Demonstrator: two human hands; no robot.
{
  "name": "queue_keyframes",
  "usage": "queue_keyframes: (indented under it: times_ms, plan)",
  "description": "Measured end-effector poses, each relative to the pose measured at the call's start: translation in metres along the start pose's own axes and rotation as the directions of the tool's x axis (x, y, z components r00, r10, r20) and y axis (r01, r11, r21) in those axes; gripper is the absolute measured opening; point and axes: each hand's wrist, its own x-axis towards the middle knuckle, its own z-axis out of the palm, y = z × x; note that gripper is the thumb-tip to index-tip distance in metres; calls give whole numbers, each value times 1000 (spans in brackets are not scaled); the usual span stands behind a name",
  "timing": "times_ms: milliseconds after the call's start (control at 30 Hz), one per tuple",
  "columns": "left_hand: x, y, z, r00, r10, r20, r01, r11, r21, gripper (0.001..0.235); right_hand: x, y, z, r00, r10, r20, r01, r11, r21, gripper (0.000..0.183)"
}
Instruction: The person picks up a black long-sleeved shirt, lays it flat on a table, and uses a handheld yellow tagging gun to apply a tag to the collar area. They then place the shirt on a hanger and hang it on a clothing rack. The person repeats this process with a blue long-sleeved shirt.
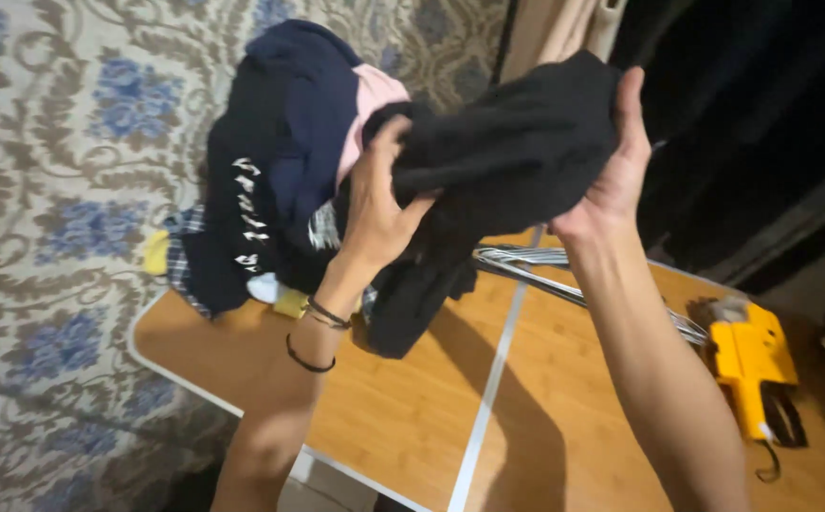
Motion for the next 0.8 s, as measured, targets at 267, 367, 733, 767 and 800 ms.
queue_keyframes:
  times_ms: [267, 367, 733, 767, 800]
  plan:
    - [-15, 9, 44, 978, -201, 51, 194, 800, -567, 18, -95, -55, 16, 938, -13, -348, -144, 895, -421, 63]
    - [-13, 15, 48, 969, -245, 39, 209, 720, -662, 27, -127, -74, 6, 843, -3, -537, -347, 760, -549, 61]
    - [-39, 76, 78, 580, -259, 772, 608, -493, -622, 55, -259, -127, -62, 394, 404, -826, -699, -453, -554, 74]
    - [-47, 75, 91, 644, -96, 759, 596, -559, -577, 55, -260, -127, -58, 371, 411, -833, -654, -521, -549, 78]
    - [-56, 74, 102, 702, 58, 710, 583, -619, -527, 57, -261, -127, -55, 345, 419, -840, -602, -588, -541, 83]
